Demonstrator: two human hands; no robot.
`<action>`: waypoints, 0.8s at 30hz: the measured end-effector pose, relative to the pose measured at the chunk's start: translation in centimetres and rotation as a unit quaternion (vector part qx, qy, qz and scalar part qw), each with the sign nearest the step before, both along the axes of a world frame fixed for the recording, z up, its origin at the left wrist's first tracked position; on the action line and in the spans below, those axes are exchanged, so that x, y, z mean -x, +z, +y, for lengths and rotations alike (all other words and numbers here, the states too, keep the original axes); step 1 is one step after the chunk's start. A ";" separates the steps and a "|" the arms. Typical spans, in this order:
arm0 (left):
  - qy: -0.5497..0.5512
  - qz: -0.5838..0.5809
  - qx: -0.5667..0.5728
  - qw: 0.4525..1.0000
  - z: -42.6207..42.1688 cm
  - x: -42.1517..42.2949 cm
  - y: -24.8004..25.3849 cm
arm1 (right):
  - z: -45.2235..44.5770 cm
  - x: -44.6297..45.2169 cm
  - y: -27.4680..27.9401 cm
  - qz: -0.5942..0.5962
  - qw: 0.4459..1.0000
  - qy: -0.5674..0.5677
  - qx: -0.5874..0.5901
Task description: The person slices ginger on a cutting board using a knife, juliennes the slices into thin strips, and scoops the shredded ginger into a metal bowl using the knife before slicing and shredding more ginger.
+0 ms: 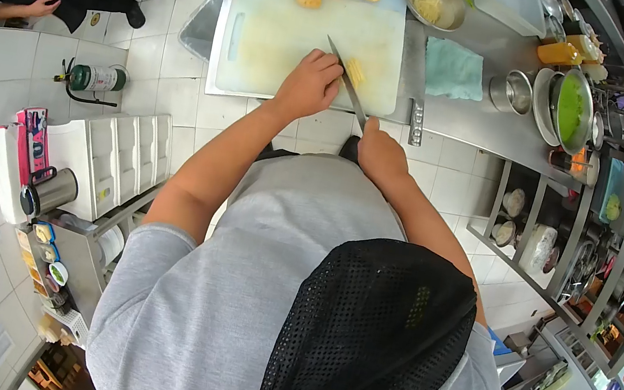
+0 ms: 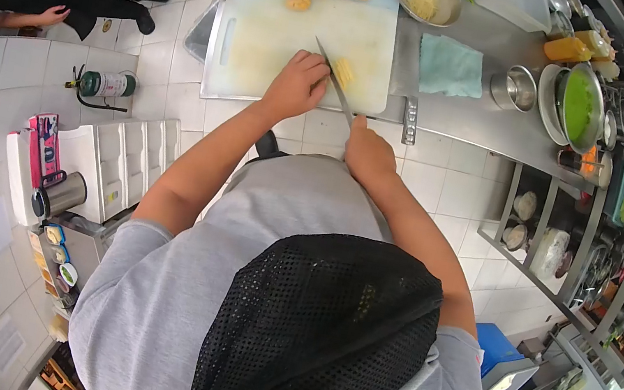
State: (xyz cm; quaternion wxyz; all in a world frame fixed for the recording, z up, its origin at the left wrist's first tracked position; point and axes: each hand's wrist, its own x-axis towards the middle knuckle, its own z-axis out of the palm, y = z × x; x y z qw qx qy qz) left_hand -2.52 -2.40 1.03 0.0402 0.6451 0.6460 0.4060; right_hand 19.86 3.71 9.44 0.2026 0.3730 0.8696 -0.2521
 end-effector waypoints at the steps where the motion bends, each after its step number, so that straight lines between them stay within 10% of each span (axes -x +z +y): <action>1: 0.000 0.007 -0.017 1.000 -0.1 -0.1 0.0 | -0.1 0.2 -0.4 0.001 1.000 -0.008 -0.002; 24: 0.021 -0.016 0.020 0.999 -1.1 0.9 0.8 | 2.9 0.7 -0.5 0.041 0.999 0.008 0.030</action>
